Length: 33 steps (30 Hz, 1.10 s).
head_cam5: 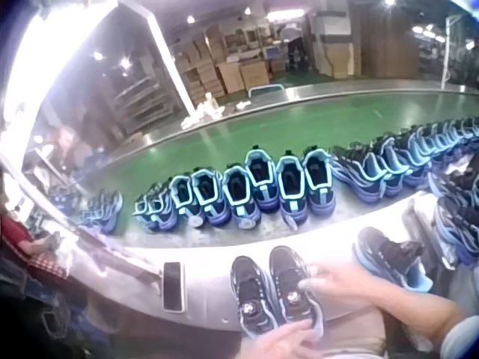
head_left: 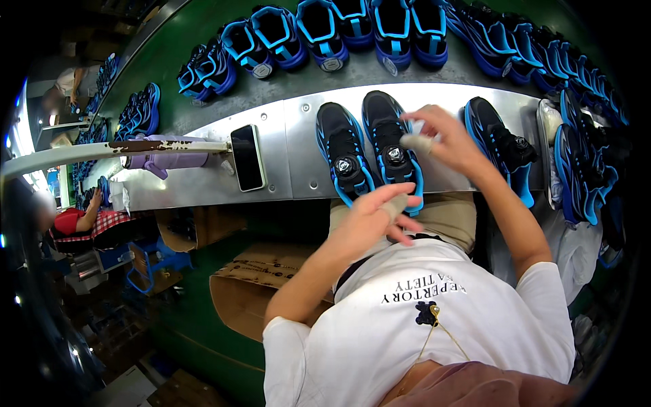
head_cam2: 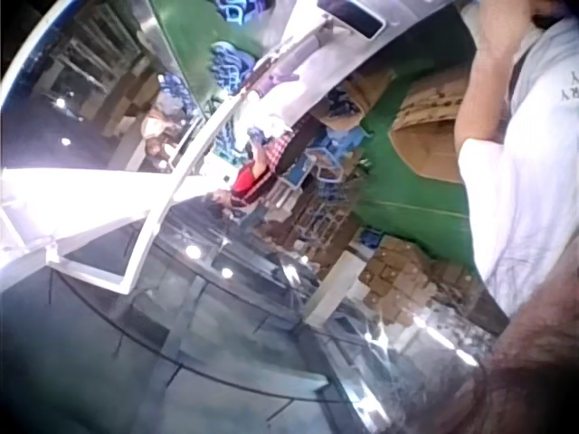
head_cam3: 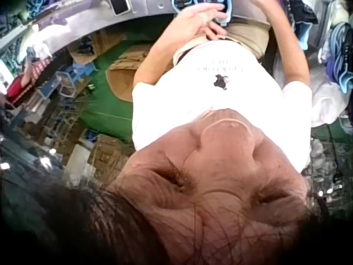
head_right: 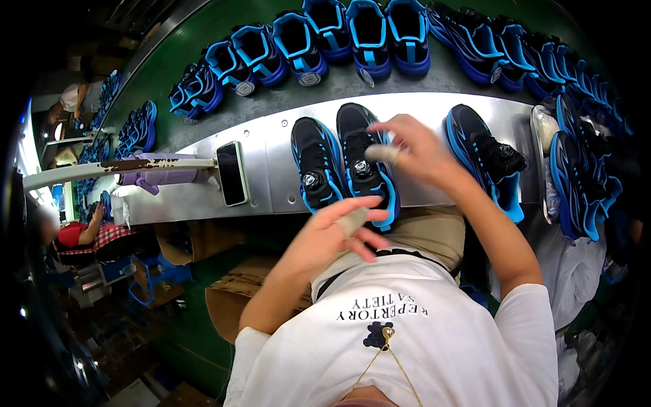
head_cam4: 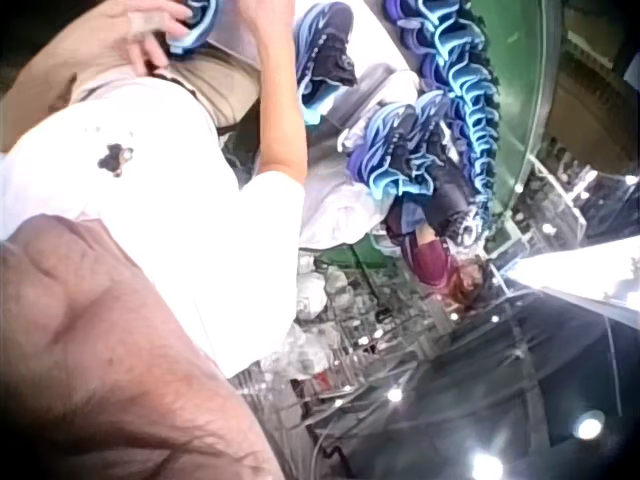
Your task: The person applies glue to the edges and tongues of several sneakers using a small brush, then places the finished sneakers onto a moving assembly line conveyor belt.
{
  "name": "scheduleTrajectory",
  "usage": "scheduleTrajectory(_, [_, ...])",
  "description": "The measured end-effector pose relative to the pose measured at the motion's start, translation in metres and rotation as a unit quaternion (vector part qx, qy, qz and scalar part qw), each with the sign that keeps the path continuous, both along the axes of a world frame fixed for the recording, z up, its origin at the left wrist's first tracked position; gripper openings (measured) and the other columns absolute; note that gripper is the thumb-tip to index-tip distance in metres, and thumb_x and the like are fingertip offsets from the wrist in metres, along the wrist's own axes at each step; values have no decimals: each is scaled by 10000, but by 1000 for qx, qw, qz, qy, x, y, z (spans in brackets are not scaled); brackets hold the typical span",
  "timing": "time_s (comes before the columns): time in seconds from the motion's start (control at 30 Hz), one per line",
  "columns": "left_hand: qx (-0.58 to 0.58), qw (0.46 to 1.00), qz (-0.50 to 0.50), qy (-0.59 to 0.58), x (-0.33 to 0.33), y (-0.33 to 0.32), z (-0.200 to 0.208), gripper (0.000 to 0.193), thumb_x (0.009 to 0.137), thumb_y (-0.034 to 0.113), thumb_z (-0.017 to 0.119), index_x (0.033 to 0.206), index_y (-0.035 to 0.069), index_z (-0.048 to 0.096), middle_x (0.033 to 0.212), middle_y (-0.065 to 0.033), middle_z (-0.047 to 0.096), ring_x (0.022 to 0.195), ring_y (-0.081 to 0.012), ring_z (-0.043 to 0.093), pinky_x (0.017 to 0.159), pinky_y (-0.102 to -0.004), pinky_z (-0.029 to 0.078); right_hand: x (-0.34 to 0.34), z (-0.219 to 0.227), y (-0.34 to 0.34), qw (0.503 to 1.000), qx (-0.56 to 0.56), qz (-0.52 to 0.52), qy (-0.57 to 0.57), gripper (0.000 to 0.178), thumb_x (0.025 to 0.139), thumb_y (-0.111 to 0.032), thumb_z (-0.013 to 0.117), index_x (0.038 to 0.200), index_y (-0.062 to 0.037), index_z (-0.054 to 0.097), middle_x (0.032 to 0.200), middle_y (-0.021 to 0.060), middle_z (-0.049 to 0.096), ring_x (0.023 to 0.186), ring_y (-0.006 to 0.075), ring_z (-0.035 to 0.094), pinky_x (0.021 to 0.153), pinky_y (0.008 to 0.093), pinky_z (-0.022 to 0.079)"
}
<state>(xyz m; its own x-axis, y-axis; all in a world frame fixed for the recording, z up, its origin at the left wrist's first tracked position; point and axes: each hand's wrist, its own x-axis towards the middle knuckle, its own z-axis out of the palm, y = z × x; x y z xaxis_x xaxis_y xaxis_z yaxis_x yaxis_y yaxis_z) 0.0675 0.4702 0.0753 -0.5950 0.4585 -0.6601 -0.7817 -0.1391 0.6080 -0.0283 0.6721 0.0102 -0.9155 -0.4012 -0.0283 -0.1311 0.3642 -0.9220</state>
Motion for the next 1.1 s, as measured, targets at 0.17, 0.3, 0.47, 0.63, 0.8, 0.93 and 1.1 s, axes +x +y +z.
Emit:
scheduleTrajectory(0.17, [-536, 635, -176, 528, -43, -5, -3, 267, 926, 245, 559, 968, -8, 634, 1033, -203, 623, 754, -329, 623, 705, -429, 513, 16, 6, -1, 990, 73, 111, 57, 790, 736, -394, 775, 1384, -73, 457, 1308, 222, 471, 1239, 369, 442, 1045, 433, 357])
scheduleTrajectory(0.3, [-569, 588, -287, 498, -77, 8, -34, 362, 807, 360, 626, 792, -1, 650, 788, -219, 642, 698, -376, 603, 682, -452, 494, 30, -15, -27, 985, 78, 65, 140, 739, 689, -245, 768, 1346, -51, 492, 1338, 201, 439, 1184, 397, 412, 1031, 440, 360])
scheduleTrajectory(0.47, [-502, 660, -343, 441, -85, 12, -32, 335, 710, 332, 645, 742, 0, 662, 679, -193, 646, 672, -360, 647, 643, -437, 518, 34, -32, -28, 989, 67, 27, 128, 731, 654, -132, 742, 1342, -69, 502, 1334, 172, 450, 1193, 393, 407, 1039, 439, 364])
scheduleTrajectory(0.63, [-503, 679, -341, 412, -87, 11, -25, 333, 701, 330, 643, 727, -1, 662, 692, -192, 644, 675, -351, 646, 639, -432, 520, 32, -31, -28, 992, 34, 53, 111, 742, 640, -85, 699, 1355, -106, 498, 1340, 169, 445, 1201, 385, 406, 1052, 436, 355])
scheduleTrajectory(0.8, [-507, 613, -228, 561, -52, 7, -30, 318, 717, 182, 698, 968, -1, 627, 986, -172, 635, 944, -338, 596, 805, -401, 485, 26, -31, -16, 992, 48, 79, 89, 747, 672, -173, 758, 1369, -130, 492, 1361, 173, 428, 1234, 377, 387, 1062, 444, 334])
scheduleTrajectory(0.93, [-443, 645, -25, 623, -9, -1, -24, 253, 779, 11, 655, 1025, 6, 595, 1017, -126, 597, 941, -297, 570, 812, -373, 470, 17, -5, -6, 987, -3, 127, 97, 624, 739, -265, 782, 1308, -128, 563, 1271, 165, 469, 1177, 333, 439, 1018, 395, 367])
scheduleTrajectory(1.1, [-304, 848, -4, 434, 32, 3, -28, 146, 814, -23, 615, 957, 9, 616, 899, -97, 597, 761, -194, 602, 691, -280, 483, 13, 16, -20, 984, 76, 139, 85, 414, 738, -208, 769, 1126, -95, 678, 964, 116, 530, 880, 270, 564, 785, 357, 463])
